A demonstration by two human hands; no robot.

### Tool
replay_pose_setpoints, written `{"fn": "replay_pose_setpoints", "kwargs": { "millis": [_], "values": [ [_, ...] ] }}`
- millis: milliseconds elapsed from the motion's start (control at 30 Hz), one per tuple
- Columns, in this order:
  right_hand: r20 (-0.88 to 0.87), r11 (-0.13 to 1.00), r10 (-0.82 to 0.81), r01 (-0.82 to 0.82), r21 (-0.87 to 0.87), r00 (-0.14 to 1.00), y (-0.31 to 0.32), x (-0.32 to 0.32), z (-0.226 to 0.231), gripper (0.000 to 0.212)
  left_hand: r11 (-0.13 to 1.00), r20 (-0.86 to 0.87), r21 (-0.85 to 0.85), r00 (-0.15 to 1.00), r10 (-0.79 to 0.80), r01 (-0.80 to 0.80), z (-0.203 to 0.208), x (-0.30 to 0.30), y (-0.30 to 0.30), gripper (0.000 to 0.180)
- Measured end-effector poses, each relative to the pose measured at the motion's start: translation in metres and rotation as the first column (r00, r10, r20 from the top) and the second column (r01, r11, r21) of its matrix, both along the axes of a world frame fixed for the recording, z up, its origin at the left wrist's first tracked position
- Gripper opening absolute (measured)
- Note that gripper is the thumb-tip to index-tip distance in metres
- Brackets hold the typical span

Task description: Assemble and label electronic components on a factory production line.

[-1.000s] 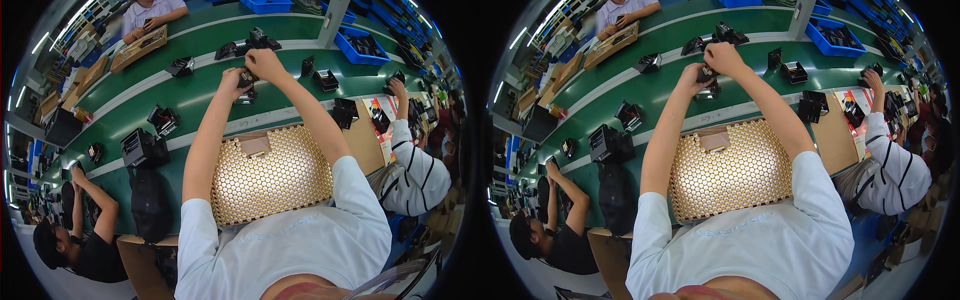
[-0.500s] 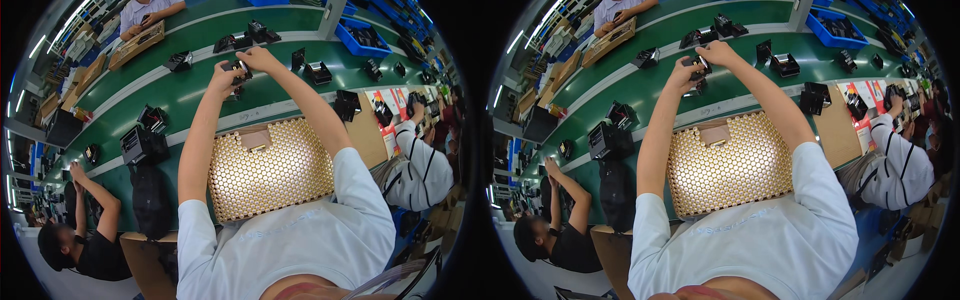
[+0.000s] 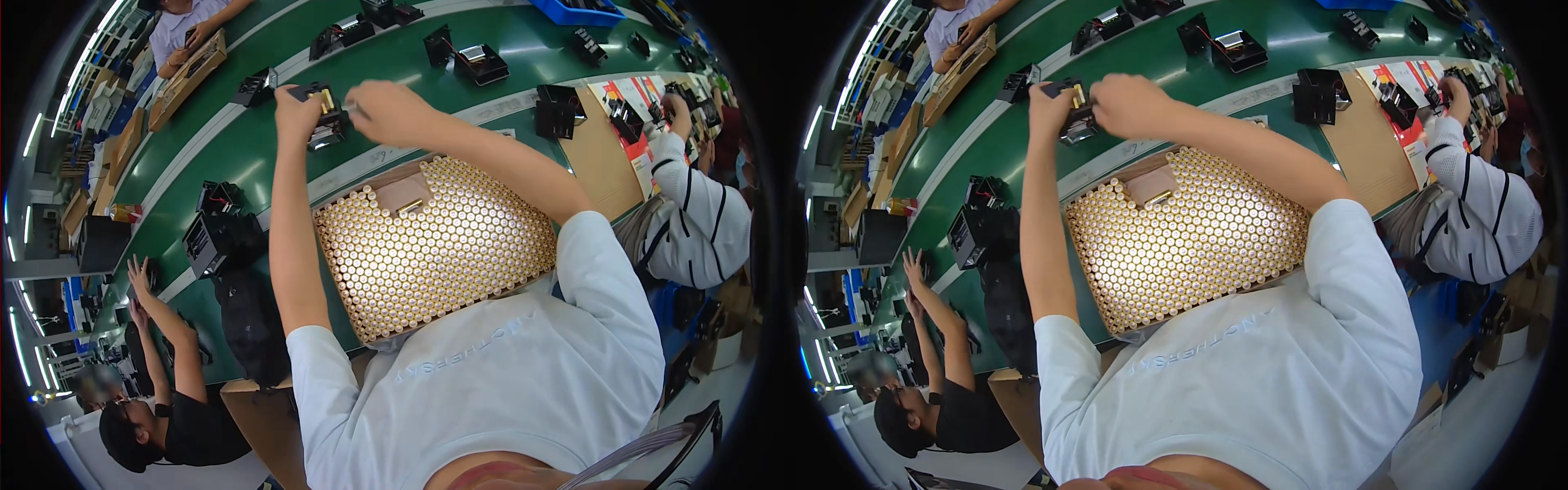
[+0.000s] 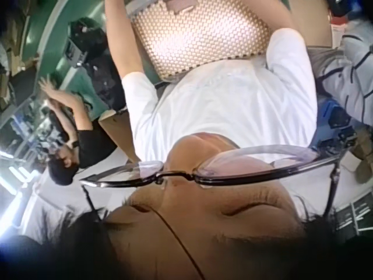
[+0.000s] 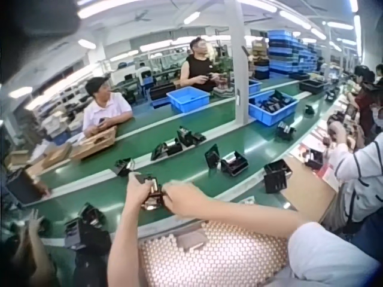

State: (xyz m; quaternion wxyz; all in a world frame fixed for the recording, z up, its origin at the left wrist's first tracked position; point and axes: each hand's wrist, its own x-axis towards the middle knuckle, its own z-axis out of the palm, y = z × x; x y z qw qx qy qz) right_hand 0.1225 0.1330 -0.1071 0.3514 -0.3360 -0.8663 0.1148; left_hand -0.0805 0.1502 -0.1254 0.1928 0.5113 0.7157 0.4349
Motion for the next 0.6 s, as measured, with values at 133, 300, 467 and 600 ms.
{"fn": "replay_pose_setpoints", "kwargs": {
  "millis": [133,300,467,600],
  "values": [
    [0.330,0.875,0.403,-0.254,-0.412,0.853,-0.062,0.034,0.018,0.024,0.980,-0.509,-0.098,0.855,0.102,-0.175,0.003,-0.010,-0.008,0.049],
    [0.389,0.881,0.431,-0.286,-0.377,0.814,-0.096,0.041,-0.015,0.037,0.978,-0.809,0.107,0.556,0.190,-0.178,-0.004,0.008,-0.005,0.050],
    [0.318,0.907,0.402,-0.327,-0.265,0.858,-0.102,0.037,-0.043,0.042,0.995,-0.779,0.096,0.625,0.050,0.040,-0.003,0.043,0.012,0.054],
    [0.358,0.923,0.361,-0.276,-0.268,0.861,-0.107,0.035,-0.033,0.041,0.969,-0.640,0.003,0.745,-0.188,0.248,-0.007,0.067,0.043,0.053]
  ]
}}
